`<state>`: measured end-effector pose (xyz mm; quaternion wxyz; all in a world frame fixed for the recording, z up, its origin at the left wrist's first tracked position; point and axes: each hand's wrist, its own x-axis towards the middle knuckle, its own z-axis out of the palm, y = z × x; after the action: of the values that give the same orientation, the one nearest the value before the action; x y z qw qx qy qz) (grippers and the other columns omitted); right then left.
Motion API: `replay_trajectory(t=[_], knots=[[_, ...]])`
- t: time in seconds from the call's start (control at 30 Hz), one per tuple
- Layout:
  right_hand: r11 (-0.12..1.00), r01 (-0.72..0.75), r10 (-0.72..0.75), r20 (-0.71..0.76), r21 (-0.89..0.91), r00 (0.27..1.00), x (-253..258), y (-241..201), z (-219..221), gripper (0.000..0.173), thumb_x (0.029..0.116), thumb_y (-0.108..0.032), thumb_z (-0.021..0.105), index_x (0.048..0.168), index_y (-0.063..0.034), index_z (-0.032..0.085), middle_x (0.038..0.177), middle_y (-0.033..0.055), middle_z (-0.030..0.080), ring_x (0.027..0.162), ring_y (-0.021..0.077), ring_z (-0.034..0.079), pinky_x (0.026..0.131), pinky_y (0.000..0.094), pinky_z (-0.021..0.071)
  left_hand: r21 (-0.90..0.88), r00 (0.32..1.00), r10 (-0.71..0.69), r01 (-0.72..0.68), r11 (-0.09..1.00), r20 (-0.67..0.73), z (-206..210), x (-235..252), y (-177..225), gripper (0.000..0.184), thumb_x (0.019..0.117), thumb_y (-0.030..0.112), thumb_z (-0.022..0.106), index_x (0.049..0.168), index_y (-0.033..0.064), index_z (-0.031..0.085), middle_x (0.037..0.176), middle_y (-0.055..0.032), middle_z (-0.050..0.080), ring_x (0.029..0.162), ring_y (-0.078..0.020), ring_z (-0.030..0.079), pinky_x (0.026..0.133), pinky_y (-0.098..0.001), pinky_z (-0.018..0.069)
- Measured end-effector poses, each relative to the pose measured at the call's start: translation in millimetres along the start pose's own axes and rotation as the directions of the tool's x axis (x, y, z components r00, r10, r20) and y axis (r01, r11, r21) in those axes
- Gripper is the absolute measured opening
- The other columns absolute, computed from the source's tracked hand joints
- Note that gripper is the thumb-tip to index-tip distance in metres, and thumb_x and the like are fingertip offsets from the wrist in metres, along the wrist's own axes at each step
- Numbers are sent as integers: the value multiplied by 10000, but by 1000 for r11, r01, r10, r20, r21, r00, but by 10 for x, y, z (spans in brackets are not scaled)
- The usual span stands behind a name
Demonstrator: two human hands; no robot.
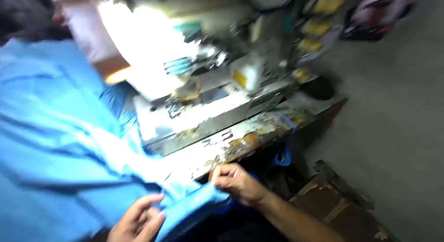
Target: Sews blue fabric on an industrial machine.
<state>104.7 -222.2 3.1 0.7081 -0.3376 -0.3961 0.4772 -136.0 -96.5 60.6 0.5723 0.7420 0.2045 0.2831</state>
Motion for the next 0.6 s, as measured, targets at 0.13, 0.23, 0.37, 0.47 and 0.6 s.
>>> replay_trajectory(t=[0.13, 0.23, 0.37, 0.47, 0.6], knots=[[996, 67, -70, -51, -63, 996, 36, 60, 11, 118, 948, -108, 682, 1046, -165, 716, 962, -77, 724, 858, -13, 672, 778, 171, 567, -1, 970, 152, -155, 988, -189, 2, -71, -115, 171, 981, 198, 661, 1133, 197, 741, 942, 119, 725, 797, 53, 642, 717, -108, 531], [961, 194, -190, 38, -197, 981, 43, 39, 10, 200, 943, -136, 714, 1136, -189, 720, 1056, -71, 732, 965, 15, 685, 860, 185, 572, 29, 952, 204, -202, 979, -229, -6, -159, -77, 125, 961, 194, 689, 1061, 200, 764, 969, 111, 710, 878, 40, 641, 774, -117, 531], [837, 313, -286, 128, -449, 950, -24, -41, 135, 257, 887, -183, 781, 1131, -265, 782, 1099, -129, 713, 1052, -27, 641, 927, 143, 532, 285, 916, 309, -235, 929, -254, 81, -219, -17, 200, 892, 218, 770, 1089, 181, 760, 913, 75, 609, 862, 43, 574, 770, -95, 494], [684, 381, -398, 120, -622, 910, -80, -33, 181, 235, 915, -181, 752, 1139, -243, 790, 1059, -80, 673, 1025, -39, 605, 925, 111, 496, 525, 837, 482, -297, 797, -258, 144, -241, -13, 154, 930, 212, 731, 1073, 161, 759, 896, 39, 560, 860, 29, 529, 778, -93, 437], [480, 417, -545, 111, -772, 831, -141, -25, 164, 150, 992, -259, 679, 1064, -191, 792, 976, -33, 666, 970, -45, 589, 888, 103, 471, 573, 762, 552, -299, 763, -337, 200, -208, -135, 98, 988, 279, 674, 992, 193, 721, 1060, 41, 579, 1073, -21, 541, 954, -164, 435]])
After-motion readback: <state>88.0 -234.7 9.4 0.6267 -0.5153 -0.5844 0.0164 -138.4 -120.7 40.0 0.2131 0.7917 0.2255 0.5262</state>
